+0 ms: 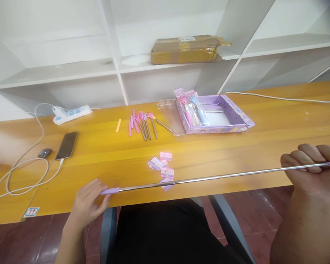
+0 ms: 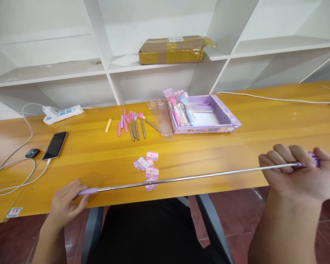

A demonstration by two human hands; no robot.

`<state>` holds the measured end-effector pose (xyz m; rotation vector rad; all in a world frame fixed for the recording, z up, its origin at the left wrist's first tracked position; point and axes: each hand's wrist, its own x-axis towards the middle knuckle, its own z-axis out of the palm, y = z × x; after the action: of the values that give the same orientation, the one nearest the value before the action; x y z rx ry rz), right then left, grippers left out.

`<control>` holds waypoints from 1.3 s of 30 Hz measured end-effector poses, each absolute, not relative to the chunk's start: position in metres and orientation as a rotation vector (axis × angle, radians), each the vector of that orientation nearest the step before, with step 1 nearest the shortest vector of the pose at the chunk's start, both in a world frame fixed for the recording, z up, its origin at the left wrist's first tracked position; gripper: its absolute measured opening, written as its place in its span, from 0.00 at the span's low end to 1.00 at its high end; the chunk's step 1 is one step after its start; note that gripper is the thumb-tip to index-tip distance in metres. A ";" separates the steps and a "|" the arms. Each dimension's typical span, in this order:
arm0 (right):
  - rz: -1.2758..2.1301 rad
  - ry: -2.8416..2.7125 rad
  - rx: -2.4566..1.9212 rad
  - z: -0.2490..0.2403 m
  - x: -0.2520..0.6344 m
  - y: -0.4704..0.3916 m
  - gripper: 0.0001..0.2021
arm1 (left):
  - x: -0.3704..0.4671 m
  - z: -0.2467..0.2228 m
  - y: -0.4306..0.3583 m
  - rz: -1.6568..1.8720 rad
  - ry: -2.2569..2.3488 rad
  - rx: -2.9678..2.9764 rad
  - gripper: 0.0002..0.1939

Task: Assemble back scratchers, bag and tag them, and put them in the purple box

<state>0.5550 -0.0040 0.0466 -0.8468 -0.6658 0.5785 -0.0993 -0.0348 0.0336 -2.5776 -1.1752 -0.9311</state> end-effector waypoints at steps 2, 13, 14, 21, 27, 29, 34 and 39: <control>0.776 -0.570 -0.940 0.056 0.540 -0.001 0.34 | -0.098 0.035 -0.034 -1.010 -1.156 -2.508 0.05; 1.235 -0.839 -0.752 0.068 0.424 0.017 0.35 | -0.050 0.041 -0.038 -1.049 -1.297 -2.524 0.04; 1.286 -0.850 -0.719 0.067 0.403 0.016 0.34 | -0.040 0.041 -0.038 -1.060 -1.306 -2.522 0.04; 1.357 -0.953 -0.557 0.038 0.288 0.011 0.32 | 0.007 0.038 -0.036 -1.114 -1.472 -2.408 0.05; 1.504 -1.078 -0.513 0.003 0.249 -0.011 0.29 | 0.026 0.029 -0.037 -1.100 -1.480 -2.489 0.04; 1.522 -1.097 -0.538 -0.004 0.242 -0.018 0.28 | 0.033 0.023 -0.038 -1.094 -1.500 -2.524 0.05; 1.545 -1.071 -0.545 -0.014 0.239 -0.018 0.28 | 0.035 0.007 -0.034 -1.098 -1.556 -2.602 0.06; 1.594 -0.899 -0.557 -0.021 0.239 -0.012 0.27 | 0.031 -0.006 -0.029 -0.951 -1.672 -2.678 0.11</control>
<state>0.2388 -0.0120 -0.0212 -0.5571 -0.8985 1.5940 0.0313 -0.0292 -0.0064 -2.6778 -1.6716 -0.9510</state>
